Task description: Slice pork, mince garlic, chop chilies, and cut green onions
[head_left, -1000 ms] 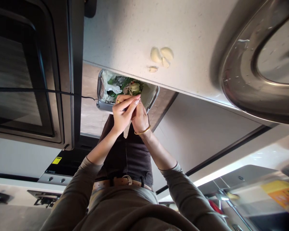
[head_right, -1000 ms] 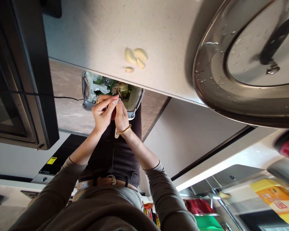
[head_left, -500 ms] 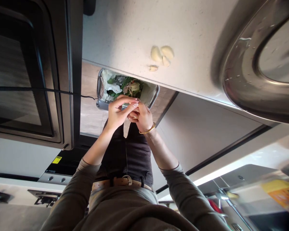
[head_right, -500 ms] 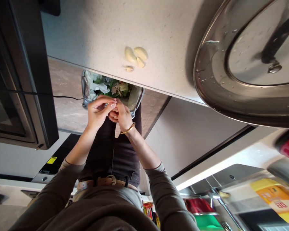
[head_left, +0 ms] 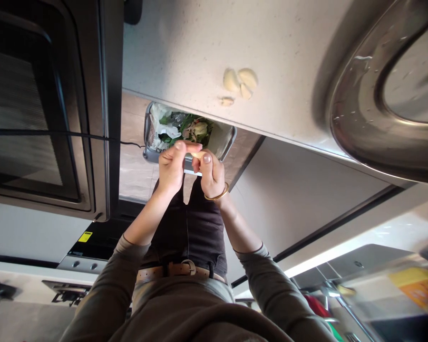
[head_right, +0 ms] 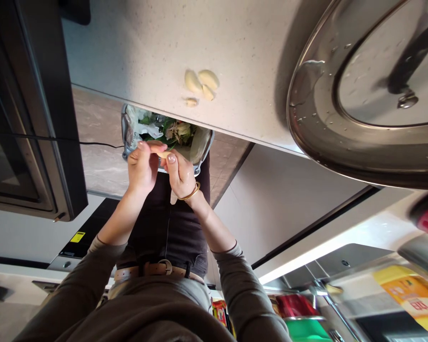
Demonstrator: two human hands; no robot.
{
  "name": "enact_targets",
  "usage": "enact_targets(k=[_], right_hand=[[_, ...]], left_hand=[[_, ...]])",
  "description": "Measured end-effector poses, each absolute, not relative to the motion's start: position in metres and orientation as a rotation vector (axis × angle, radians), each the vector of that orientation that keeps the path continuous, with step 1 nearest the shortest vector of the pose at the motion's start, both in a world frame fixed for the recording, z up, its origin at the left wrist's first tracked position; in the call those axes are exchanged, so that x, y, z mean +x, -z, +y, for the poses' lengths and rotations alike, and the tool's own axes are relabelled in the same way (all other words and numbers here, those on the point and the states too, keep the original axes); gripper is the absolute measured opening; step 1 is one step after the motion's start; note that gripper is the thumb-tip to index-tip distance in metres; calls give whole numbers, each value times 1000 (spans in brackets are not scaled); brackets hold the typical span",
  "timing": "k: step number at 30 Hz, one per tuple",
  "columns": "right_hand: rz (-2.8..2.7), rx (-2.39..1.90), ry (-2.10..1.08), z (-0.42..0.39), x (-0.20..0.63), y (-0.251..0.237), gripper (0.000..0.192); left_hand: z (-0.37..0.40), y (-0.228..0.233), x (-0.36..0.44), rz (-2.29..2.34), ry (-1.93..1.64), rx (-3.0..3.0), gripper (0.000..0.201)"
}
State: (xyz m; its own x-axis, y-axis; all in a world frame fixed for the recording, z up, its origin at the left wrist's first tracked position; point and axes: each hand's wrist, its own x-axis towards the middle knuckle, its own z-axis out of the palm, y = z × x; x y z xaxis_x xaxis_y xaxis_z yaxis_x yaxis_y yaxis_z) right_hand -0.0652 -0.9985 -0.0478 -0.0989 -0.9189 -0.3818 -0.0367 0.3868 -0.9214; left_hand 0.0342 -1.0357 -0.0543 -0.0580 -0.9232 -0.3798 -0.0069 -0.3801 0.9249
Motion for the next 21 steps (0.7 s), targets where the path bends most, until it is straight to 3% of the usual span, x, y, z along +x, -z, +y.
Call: enact_targets(k=[3,12,21], right_hand=[[1451,-889,920,-1000,-72,46,47],[1391,-999,942,-1001,-82,45,39],[1310,-1087,883,-999,-86,48,36]], left_hand=[[-1040,49,42,-1285,1483,1444,35],[-1047,38,56,-1620,1431,1363,14],[-1049,35,57,-1766,1322,1419,19]])
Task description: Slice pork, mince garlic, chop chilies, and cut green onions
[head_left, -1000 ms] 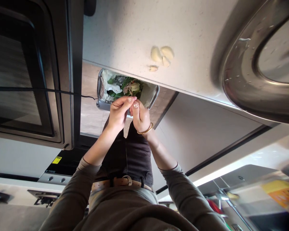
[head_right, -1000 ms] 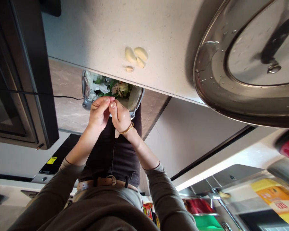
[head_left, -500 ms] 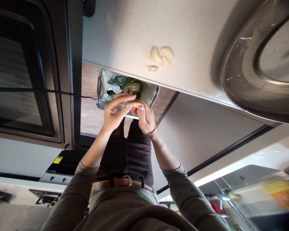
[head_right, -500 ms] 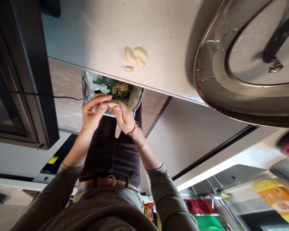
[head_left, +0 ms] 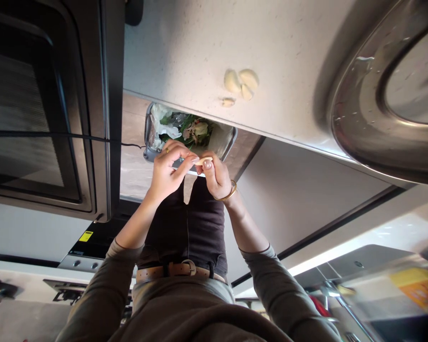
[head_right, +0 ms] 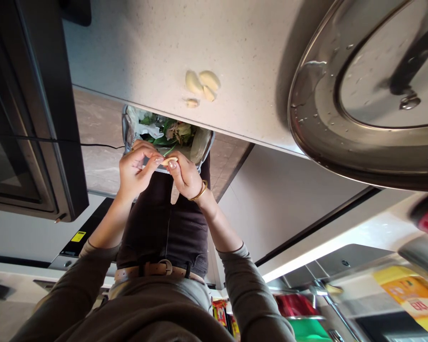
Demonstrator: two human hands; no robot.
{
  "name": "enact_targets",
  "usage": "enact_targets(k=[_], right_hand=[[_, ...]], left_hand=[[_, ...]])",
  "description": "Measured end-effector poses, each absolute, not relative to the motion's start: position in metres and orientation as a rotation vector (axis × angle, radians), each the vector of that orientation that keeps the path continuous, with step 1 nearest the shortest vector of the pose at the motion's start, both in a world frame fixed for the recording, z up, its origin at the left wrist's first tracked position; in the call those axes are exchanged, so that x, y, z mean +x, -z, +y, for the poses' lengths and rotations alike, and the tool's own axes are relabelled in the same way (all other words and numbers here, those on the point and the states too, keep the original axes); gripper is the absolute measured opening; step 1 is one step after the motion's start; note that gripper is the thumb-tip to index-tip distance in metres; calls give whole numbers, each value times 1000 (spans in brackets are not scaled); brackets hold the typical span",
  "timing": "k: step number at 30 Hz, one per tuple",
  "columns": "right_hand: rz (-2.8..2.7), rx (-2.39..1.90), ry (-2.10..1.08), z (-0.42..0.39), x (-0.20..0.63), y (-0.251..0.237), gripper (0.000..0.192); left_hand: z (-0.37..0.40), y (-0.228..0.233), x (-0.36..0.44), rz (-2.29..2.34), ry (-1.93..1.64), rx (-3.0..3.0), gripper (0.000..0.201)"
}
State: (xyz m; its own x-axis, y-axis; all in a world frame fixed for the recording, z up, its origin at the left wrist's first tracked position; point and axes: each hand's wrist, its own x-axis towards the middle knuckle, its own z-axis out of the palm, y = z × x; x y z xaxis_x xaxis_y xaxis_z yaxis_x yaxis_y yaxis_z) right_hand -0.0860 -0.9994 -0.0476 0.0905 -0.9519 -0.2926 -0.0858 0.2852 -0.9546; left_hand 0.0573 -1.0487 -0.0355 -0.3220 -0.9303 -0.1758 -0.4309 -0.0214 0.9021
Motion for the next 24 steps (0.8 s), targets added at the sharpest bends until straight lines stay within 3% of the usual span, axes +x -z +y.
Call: enact_targets(k=[6,17,24], right_hand=[[1349,-1273,805,-1002,-91,53,29],[1501,-1777,271,-1005,-96,60,23],[1536,-1643,337,-1010,-96,59,26]], left_hand=[[-1053,25,55,-1890,1258,1406,16],[-1060,27,64,-2442,1111,1229,17],[-1060,36,65,-2331,1074,1329,14]])
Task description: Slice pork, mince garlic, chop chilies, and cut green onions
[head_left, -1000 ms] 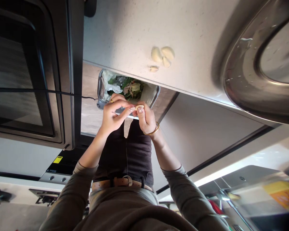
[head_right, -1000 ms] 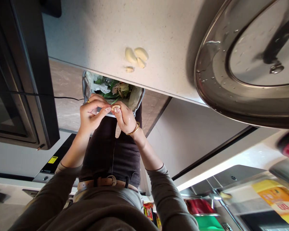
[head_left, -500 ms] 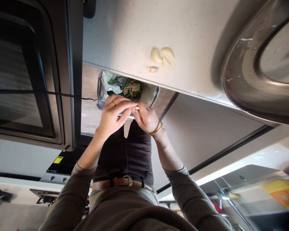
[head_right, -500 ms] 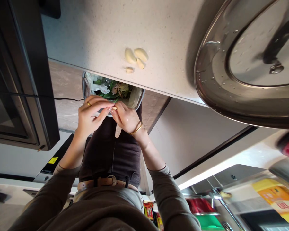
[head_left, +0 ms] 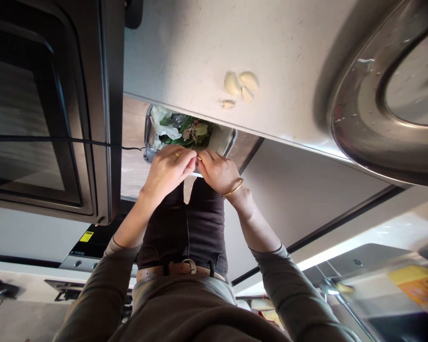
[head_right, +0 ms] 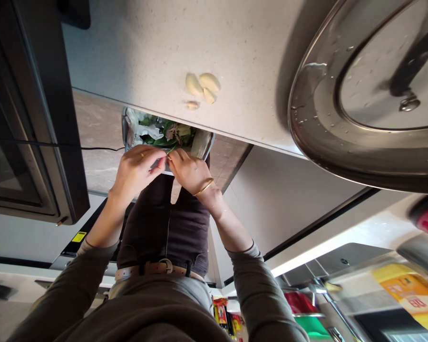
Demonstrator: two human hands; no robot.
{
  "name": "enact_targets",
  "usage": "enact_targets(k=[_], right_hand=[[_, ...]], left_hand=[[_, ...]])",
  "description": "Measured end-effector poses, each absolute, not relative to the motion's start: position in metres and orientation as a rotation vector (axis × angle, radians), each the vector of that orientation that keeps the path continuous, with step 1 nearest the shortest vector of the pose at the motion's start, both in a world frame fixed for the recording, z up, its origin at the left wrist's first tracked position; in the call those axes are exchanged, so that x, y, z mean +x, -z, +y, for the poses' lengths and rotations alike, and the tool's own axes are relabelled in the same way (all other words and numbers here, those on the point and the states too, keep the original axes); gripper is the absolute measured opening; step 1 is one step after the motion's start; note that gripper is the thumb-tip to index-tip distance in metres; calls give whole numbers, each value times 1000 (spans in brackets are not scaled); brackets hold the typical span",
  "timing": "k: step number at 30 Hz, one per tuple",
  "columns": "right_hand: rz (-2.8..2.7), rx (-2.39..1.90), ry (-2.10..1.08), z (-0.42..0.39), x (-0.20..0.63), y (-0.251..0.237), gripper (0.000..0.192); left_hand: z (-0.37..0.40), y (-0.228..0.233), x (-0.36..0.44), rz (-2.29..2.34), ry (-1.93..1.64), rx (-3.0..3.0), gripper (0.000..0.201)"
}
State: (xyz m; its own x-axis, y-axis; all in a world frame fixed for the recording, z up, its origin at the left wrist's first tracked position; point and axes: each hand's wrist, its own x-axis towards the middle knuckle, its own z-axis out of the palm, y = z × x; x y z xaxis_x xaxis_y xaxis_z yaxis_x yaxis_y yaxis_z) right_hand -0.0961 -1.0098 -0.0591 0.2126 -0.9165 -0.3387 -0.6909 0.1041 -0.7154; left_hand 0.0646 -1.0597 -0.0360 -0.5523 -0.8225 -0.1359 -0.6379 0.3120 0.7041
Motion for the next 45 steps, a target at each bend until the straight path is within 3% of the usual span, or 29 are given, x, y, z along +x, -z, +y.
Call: enact_targets(k=[8,19,26,33,39,45], right_hand=[[1540,-1067,769,-1021,-108,46,35],[1445,-321,1159,-1044,-112,42,32],[1292,-363,1007,-1025,-95,40,45],[1012,-98,1004,-1015,-83,37,38],[1175,-327,972,-1010,-82,50,36],[1357,-454,962,-1004,-79,65,32]], left_hand=[[-1066,43,76,-2049,1023,1516,9],[-1063,59,59,-2118,1132,1537,21],[-1051,47,53,-2165,1009,1387,34],[-1045,48,50,-2155,943,1439,16],[-1044,44,49,-1873,1097,1503,21],[-1046,49,51,-2102,1064,1472,24]])
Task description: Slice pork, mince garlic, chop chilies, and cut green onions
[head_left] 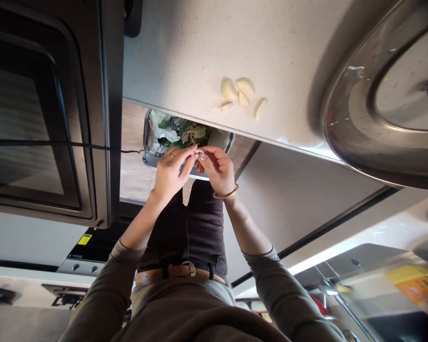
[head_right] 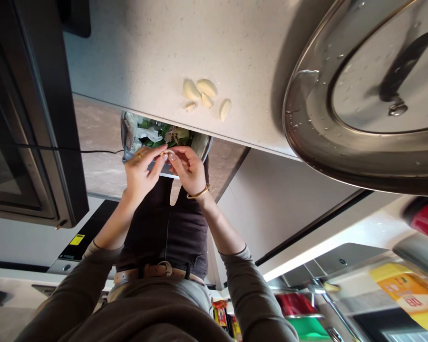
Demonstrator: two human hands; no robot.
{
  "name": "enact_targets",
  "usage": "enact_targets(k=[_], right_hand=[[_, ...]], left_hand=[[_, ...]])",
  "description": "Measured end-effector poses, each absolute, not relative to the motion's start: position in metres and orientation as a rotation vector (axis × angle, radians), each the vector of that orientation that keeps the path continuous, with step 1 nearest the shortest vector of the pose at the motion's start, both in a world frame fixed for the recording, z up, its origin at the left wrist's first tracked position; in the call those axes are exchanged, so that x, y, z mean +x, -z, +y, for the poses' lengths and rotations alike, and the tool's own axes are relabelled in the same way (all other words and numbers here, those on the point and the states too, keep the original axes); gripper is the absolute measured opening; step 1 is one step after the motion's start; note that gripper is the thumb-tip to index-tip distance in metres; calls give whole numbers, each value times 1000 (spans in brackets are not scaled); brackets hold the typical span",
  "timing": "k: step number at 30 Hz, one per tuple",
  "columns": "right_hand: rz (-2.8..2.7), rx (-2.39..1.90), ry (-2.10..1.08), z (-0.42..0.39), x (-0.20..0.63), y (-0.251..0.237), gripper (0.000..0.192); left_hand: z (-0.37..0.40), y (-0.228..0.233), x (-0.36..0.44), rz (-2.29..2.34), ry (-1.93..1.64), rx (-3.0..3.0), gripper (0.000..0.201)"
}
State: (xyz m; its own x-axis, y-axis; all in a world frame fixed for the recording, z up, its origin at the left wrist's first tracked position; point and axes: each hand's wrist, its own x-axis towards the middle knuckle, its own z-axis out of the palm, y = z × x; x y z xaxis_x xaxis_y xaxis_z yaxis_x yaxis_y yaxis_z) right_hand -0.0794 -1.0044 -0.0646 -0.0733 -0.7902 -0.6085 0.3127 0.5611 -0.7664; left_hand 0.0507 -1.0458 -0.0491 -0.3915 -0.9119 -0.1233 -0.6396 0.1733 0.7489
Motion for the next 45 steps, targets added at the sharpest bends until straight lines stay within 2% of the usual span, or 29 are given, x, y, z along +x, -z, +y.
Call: enact_targets(k=[5,11,19,22,27,39,45], right_hand=[[1516,-486,1016,-1004,-70,62,32],[1354,-404,1006,-1010,-71,62,31],[1040,-24,931,-1017,-81,67,28],[1057,49,951,-1017,-80,67,28],[1143,-1,959,-1016,-80,69,31],[1225,-113,865,-1009,-86,80,45],[1224,-168,848,-1009,-88,80,43]], left_hand=[[-1037,59,47,-2255,956,1584,28],[-1027,70,55,-2301,923,1566,29],[-1030,63,58,-2056,1271,1456,35],[-1037,59,54,-1952,1289,1527,29],[-1047,58,54,-2006,1119,1484,30],[-1056,52,59,-2082,1186,1360,13],[-1061,46,65,-2196,1276,1315,11]])
